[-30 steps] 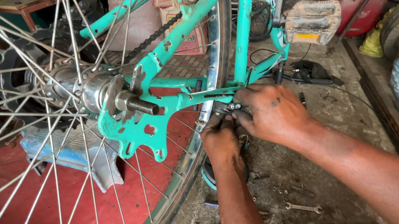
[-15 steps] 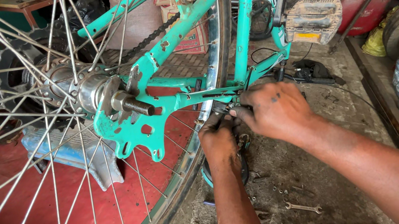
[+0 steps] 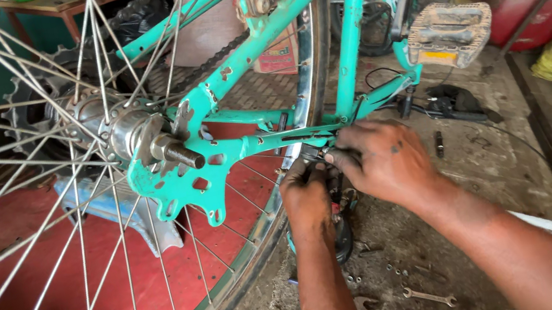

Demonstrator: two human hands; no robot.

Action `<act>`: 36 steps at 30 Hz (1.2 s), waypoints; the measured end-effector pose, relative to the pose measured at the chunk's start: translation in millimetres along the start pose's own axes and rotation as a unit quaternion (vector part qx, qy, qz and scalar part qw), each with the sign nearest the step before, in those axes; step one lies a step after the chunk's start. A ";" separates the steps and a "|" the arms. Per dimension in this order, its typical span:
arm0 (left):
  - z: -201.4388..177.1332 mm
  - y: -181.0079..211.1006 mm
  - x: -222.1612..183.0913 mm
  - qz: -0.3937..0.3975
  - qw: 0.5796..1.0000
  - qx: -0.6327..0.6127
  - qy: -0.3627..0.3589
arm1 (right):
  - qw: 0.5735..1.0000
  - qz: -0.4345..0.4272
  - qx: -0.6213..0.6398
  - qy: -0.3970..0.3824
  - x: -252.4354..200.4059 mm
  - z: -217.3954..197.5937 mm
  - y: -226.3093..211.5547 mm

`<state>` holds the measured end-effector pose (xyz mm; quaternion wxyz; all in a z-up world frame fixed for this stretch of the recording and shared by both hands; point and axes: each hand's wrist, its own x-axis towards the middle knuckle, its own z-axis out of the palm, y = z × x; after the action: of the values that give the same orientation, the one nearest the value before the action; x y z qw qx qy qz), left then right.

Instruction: The person repairs a bicycle by manipulating the chain and rear derailleur components with their hands. They use a wrench and pliers to adjust small parts while the bicycle rests on the ground.

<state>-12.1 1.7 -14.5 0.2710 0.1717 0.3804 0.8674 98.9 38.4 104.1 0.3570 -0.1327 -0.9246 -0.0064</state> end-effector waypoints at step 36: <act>7.5 7.1 -7.0 -0.024 0.996 0.080 -0.043 | 0.939 0.042 0.313 0.137 -24.7 34.5 40.9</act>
<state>-5.2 -2.3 -4.9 0.2932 0.2212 0.4407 0.8191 104.0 75.6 58.7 0.5035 -0.0506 -0.8158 0.2800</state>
